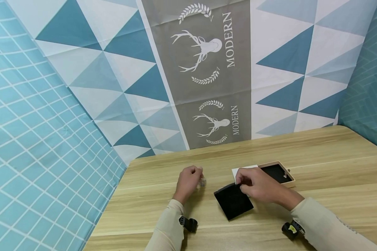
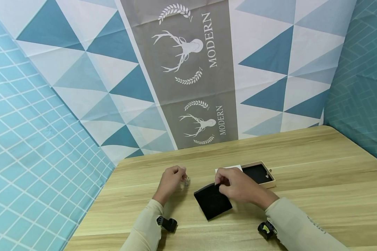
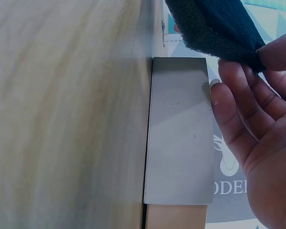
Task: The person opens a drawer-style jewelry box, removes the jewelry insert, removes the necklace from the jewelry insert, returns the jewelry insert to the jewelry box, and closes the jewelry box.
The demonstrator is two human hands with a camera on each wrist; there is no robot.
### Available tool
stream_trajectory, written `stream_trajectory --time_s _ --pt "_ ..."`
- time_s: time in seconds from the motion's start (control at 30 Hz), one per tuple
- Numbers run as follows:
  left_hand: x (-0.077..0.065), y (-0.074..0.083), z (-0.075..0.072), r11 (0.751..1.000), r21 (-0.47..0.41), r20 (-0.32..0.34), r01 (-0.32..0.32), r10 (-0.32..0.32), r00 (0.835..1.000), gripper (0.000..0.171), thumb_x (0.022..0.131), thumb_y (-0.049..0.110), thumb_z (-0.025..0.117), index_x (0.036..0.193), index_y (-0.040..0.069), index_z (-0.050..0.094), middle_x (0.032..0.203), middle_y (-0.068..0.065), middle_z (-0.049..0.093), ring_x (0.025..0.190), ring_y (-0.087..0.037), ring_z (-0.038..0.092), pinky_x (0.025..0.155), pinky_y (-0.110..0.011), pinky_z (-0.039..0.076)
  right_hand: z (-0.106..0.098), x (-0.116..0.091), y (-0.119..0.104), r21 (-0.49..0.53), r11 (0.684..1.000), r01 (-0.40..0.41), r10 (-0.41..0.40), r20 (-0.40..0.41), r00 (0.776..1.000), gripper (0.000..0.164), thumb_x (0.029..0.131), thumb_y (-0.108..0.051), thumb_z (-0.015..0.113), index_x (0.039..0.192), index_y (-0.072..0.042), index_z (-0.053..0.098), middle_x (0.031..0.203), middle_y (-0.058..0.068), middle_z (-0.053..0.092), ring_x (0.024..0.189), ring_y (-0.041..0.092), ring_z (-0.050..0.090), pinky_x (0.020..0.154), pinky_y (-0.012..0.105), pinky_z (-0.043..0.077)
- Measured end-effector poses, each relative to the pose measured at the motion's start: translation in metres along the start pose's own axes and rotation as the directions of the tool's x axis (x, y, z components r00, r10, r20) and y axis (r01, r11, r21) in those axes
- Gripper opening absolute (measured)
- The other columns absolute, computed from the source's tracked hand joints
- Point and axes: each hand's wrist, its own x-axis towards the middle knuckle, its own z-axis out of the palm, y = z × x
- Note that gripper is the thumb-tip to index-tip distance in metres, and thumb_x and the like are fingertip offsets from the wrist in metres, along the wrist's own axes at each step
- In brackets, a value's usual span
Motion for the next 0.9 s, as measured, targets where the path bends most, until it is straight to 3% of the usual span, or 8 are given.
stream_trajectory --time_s 0.23,0.5,0.9 --pt "0.0009 -0.0017 0.0013 0.999 -0.036 0.021 0.015 -0.014 1.0 0.035 0.104 0.031 0.054 0.082 0.007 0.068 0.084 -0.001 0.068 0.078 -0.021 0.066 0.067 -0.034 0.05 0.0004 0.0 0.0006 0.005 1.0 -0.006 0.006 0.003 1.0 0.029 0.084 0.009 0.06 0.087 -0.02 0.059 0.078 -0.009 0.057 0.066 0.005 0.051 0.06 0.026 0.048" --pt "0.0009 -0.0041 0.0009 1.0 0.006 0.033 0.004 -0.004 0.999 0.029 0.103 0.026 0.057 0.094 0.003 0.071 0.087 -0.005 0.07 0.077 -0.021 0.068 0.066 -0.034 0.051 0.0007 0.0002 0.0004 0.014 1.0 -0.009 0.008 0.005 1.0 0.029 0.084 0.009 0.06 0.087 -0.02 0.059 0.078 -0.009 0.057 0.066 0.005 0.051 0.059 0.026 0.048" --pt "0.0026 -0.0046 -0.0004 0.998 0.066 0.016 0.003 -0.004 1.0 0.023 0.1 0.022 0.061 0.101 0.005 0.075 0.084 0.002 0.07 0.075 -0.015 0.065 0.067 -0.035 0.051 0.0012 0.0008 -0.0022 0.028 1.0 0.006 -0.006 0.008 1.0 0.027 0.083 0.01 0.062 0.089 -0.017 0.061 0.081 -0.007 0.057 0.068 0.006 0.052 0.061 0.025 0.047"
